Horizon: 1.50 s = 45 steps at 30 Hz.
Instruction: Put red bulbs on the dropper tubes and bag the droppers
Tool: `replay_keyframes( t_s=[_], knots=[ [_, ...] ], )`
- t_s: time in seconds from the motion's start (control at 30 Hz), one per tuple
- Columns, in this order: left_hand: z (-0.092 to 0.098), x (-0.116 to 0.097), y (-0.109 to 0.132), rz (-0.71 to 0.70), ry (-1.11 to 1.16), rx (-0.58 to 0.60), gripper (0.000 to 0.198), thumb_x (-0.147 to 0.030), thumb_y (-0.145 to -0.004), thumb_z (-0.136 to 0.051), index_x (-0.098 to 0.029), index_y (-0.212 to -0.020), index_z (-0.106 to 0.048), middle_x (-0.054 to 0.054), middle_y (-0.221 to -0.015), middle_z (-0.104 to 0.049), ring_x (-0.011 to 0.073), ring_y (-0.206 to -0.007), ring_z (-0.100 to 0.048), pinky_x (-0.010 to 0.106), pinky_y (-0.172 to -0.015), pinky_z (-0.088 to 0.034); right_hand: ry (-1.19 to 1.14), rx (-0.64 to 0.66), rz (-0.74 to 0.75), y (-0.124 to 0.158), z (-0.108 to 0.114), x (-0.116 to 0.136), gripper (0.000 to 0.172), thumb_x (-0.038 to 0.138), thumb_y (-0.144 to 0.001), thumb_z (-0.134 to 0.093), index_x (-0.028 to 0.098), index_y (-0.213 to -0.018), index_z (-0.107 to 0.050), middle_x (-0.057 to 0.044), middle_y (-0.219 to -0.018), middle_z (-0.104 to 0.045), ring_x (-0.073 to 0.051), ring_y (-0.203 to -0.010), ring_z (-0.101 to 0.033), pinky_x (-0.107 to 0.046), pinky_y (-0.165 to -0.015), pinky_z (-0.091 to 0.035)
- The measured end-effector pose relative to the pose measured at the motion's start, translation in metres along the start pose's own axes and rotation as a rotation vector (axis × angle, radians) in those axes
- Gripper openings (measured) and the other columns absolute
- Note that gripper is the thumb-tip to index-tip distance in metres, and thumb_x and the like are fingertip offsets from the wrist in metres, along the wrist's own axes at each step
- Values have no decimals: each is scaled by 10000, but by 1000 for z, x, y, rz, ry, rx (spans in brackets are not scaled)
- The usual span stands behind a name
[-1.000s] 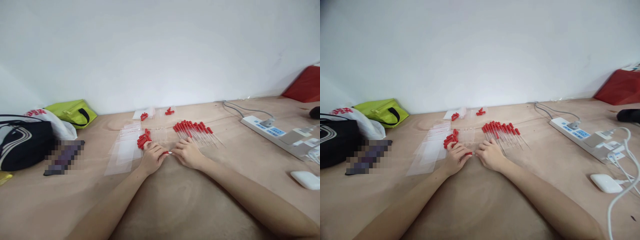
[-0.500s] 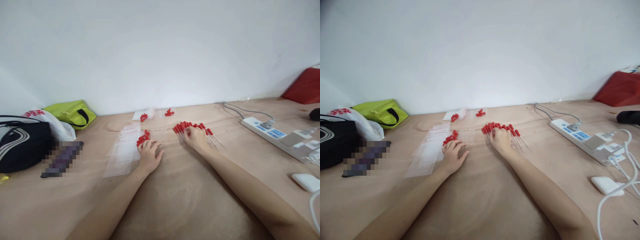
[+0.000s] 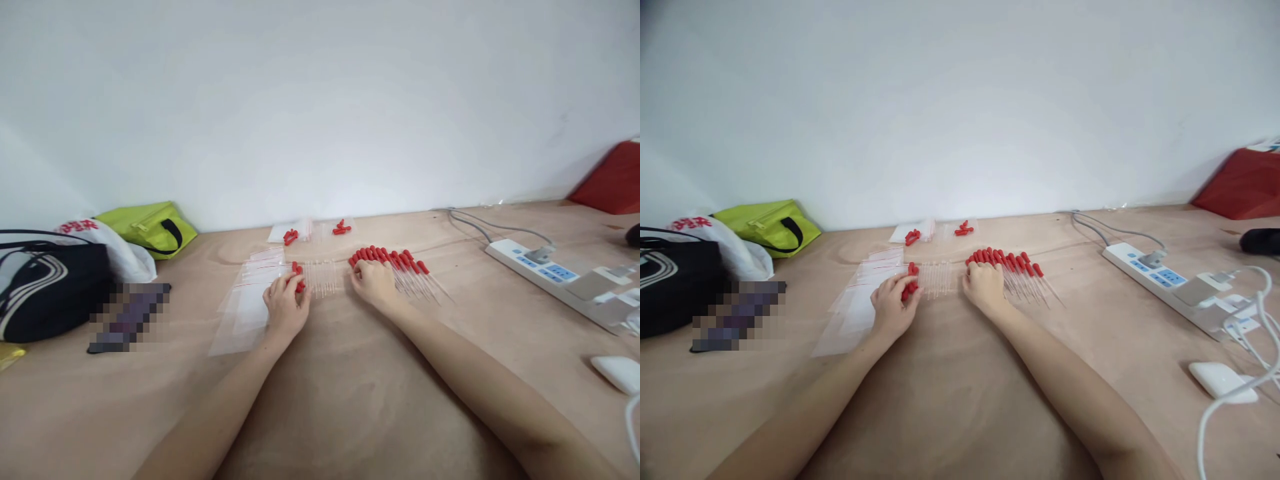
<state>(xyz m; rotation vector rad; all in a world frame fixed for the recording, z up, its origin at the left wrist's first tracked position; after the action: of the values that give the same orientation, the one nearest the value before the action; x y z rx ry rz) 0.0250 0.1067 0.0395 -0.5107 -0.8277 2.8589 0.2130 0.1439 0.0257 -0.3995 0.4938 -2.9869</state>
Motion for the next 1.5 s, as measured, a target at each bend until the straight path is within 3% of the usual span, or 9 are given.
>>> replay_keyframes(
  t_s=[0.13, 0.37, 0.6, 0.9, 1.1, 1.23, 1.27, 1.37, 1.5],
  knots=[
    [-2, 14, -28, 20, -33, 80, 233, -265, -822, -447, -218, -992, -599, 64, -1111, -566, 220, -1060, -484, 358, -879, -333, 13, 105, -57, -7, -17, 18, 288, 290, -799, -398, 139, -802, -643, -122, -814, -664, -219, -810, -588, -338, -737, -281],
    [-27, 58, -63, 406, -186, 337, 449, -566, -719, -466, -210, -957, -600, 101, -1014, -628, 319, -1022, -512, 458, -854, -332, -20, 222, -194, -24, -36, 27, 315, 325, -781, -427, 114, -832, -655, -150, -869, -659, -232, -822, -608, -368, -793, -327],
    [-53, 70, -83, 461, -178, 435, 232, -403, -679, -552, -218, -783, -644, 99, -947, -662, 313, -968, -560, 426, -830, -341, -51, 288, -258, -20, -34, 18, 334, 343, -759, -460, 112, -919, -641, -169, -931, -642, -254, -860, -611, -337, -702, -415],
    [-64, 66, -83, 454, -67, 357, 51, -227, -622, -603, -212, -671, -607, 79, -776, -671, 324, -859, -598, 446, -775, -369, -55, 329, -289, -8, -22, 0, 316, 331, -723, -497, 119, -916, -629, -164, -950, -635, -274, -864, -606, -343, -659, -440],
    [-38, 55, -85, 389, 114, 99, 129, -284, -759, -511, -203, -857, -529, 40, -871, -642, 185, -808, -606, 303, -731, -442, -149, 193, -208, -8, -15, -3, 220, 288, -770, -439, 142, -751, -602, -134, -812, -642, -246, -792, -602, -326, -648, -424],
    [2, 40, -61, 261, 488, -249, 195, -314, -795, -484, -172, -927, -456, 40, -815, -593, 133, -713, -588, 250, -666, -465, -371, -100, 66, 4, 6, 3, 167, 251, -812, -390, 152, -783, -523, -99, -780, -606, -181, -719, -561, -284, -642, -415],
    [7, 33, -50, 201, 621, -259, 202, -312, -791, -490, -177, -937, -453, 27, -787, -581, 126, -692, -585, 243, -644, -468, -420, -164, 137, 12, 11, 3, 160, 244, -820, -378, 159, -776, -506, -90, -766, -594, -173, -707, -547, -279, -640, -414],
    [1, 5, -13, 71, 873, -16, 232, -304, -812, -464, -193, -1015, -455, 10, -775, -570, 111, -656, -579, 240, -614, -482, -452, -280, 262, 39, 22, -2, 159, 248, -839, -366, 177, -753, -479, -74, -724, -566, -176, -696, -520, -296, -647, -412],
    [-18, -15, 28, 63, 929, 306, 117, -251, -786, -509, -171, -872, -521, 32, -783, -592, 130, -735, -594, 261, -673, -497, -444, -258, 385, 63, 26, 3, 168, 209, -855, -346, 173, -915, -499, -92, -847, -590, -189, -790, -541, -328, -721, -422]
  ],
)
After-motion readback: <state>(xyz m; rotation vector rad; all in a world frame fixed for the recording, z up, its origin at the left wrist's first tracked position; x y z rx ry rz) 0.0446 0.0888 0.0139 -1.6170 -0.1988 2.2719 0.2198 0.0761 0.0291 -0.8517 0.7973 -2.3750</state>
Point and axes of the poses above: each hand's wrist, its own y-axis away from the middle knuckle, its own z-axis out of the back of the hand, x = y × z, the point moved 9 cm from there along -y, towards the middle knuckle
